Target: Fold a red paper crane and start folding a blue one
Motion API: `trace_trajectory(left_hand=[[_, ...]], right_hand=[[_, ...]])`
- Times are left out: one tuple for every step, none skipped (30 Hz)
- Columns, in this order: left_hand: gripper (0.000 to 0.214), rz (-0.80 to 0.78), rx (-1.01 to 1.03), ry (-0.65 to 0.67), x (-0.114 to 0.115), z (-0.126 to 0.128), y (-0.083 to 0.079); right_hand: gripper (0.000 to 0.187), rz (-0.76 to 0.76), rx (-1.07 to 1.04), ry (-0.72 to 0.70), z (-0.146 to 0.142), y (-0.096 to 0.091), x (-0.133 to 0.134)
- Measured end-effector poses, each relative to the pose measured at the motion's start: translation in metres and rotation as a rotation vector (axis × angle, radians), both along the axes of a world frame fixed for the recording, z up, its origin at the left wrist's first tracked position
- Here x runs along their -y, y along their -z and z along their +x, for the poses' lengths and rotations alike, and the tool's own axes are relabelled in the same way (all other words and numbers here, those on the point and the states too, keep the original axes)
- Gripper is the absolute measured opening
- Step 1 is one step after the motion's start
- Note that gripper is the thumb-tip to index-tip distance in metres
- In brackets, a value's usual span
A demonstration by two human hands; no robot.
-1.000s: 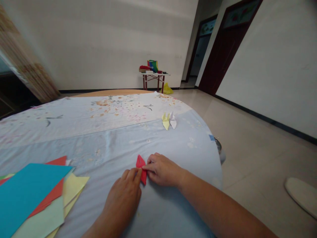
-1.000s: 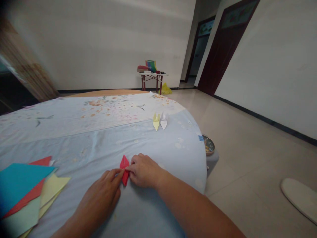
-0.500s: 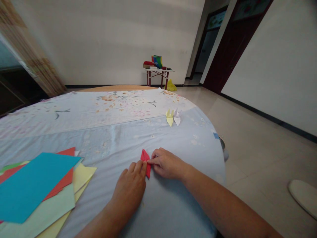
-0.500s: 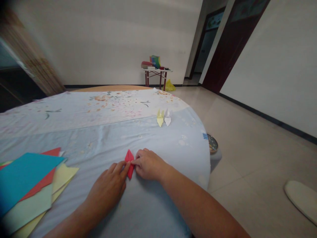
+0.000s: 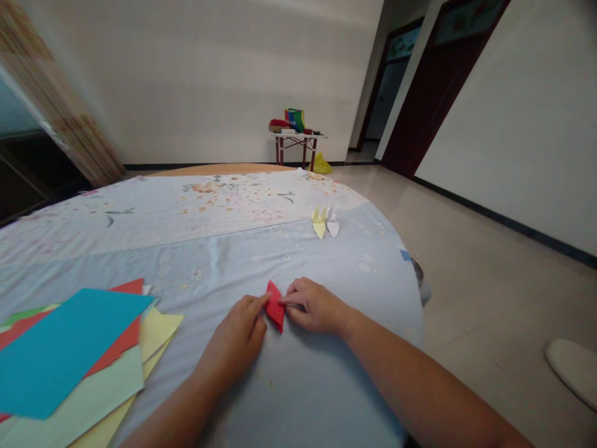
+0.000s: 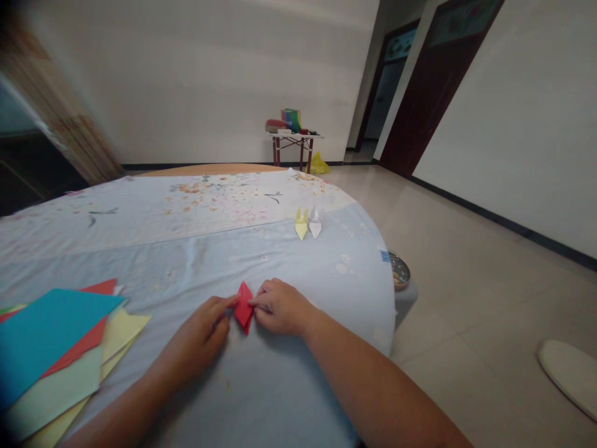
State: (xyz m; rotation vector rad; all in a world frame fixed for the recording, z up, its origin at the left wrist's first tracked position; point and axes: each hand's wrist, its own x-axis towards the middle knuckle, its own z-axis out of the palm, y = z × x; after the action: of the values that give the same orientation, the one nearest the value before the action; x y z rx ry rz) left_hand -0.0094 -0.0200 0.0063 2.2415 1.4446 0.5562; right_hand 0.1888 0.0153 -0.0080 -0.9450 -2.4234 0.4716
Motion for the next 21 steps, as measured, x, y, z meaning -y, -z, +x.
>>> trace_trajectory(left_hand=[[0.04, -0.006, 0.059, -0.046, -0.002, -0.002, 0.001], [0.04, -0.013, 0.104, -0.099, -0.004, -0.003, 0.002], [0.04, -0.021, 0.133, -0.147, -0.005, -0.003, 0.003], [0.04, -0.028, 0.15, -0.182, -0.006, -0.002, 0.002], [0.039, -0.034, 0.158, -0.197, -0.006, -0.002, 0.002], [0.038, -0.037, 0.159, -0.195, -0.006, -0.001, 0.001], [0.036, -0.04, 0.154, -0.18, -0.006, 0.0, -0.001], [0.035, -0.042, 0.144, -0.159, -0.006, 0.002, -0.002], [0.034, -0.043, 0.129, -0.137, -0.005, 0.003, -0.003], [0.033, -0.04, 0.112, -0.123, -0.005, 0.004, -0.004], [0.032, -0.035, 0.095, -0.113, -0.004, 0.005, -0.004], [0.031, -0.026, 0.082, -0.109, -0.003, 0.006, -0.004], [0.031, -0.017, 0.074, -0.11, -0.003, 0.007, -0.004], [0.03, -0.01, 0.07, -0.119, -0.003, 0.007, -0.003], [0.03, -0.009, 0.068, -0.133, -0.003, 0.007, -0.002], [0.031, -0.012, 0.067, -0.149, -0.003, 0.007, -0.002], [0.031, -0.018, 0.068, -0.165, -0.003, 0.007, -0.001], [0.033, -0.025, 0.07, -0.179, -0.004, 0.007, 0.0], [0.034, -0.032, 0.074, -0.189, -0.004, 0.007, 0.001], [0.037, -0.04, 0.081, -0.2, -0.005, 0.006, 0.002], [0.039, -0.046, 0.09, -0.213, -0.005, 0.006, 0.003]], right_hand=[[0.03, -0.013, -0.029, 0.01, 0.001, 0.001, -0.001], [0.031, -0.028, -0.059, 0.027, 0.001, 0.001, -0.002], [0.033, -0.042, -0.088, 0.048, 0.001, 0.001, -0.003], [0.033, -0.054, -0.112, 0.069, 0.0, 0.001, -0.004], [0.033, -0.062, -0.133, 0.087, -0.001, 0.001, -0.004], [0.033, -0.069, -0.151, 0.104, -0.002, 0.001, -0.005], [0.031, -0.076, -0.165, 0.119, -0.003, 0.0, -0.005], [0.028, -0.083, -0.173, 0.133, -0.005, -0.001, -0.005], [0.025, -0.089, -0.173, 0.146, -0.006, -0.001, -0.006], [0.022, -0.094, -0.166, 0.161, -0.007, -0.002, -0.006], [0.021, -0.097, -0.149, 0.174, -0.009, -0.002, -0.005], [0.02, -0.097, -0.126, 0.185, -0.009, -0.003, -0.005], [0.021, -0.095, -0.099, 0.193, -0.01, -0.003, -0.005], [0.022, -0.092, -0.07, 0.195, -0.011, -0.003, -0.004], [0.022, -0.088, -0.041, 0.193, -0.012, -0.004, -0.003], [0.022, -0.082, -0.015, 0.191, -0.012, -0.004, -0.003], [0.021, -0.077, 0.007, 0.191, -0.013, -0.004, -0.002], [0.021, -0.075, 0.025, 0.191, -0.013, -0.004, -0.001], [0.021, -0.076, 0.035, 0.193, -0.014, -0.004, -0.001], [0.021, -0.08, 0.038, 0.198, -0.015, -0.004, -0.001], [0.021, -0.086, 0.033, 0.203, -0.015, -0.004, -0.001]])
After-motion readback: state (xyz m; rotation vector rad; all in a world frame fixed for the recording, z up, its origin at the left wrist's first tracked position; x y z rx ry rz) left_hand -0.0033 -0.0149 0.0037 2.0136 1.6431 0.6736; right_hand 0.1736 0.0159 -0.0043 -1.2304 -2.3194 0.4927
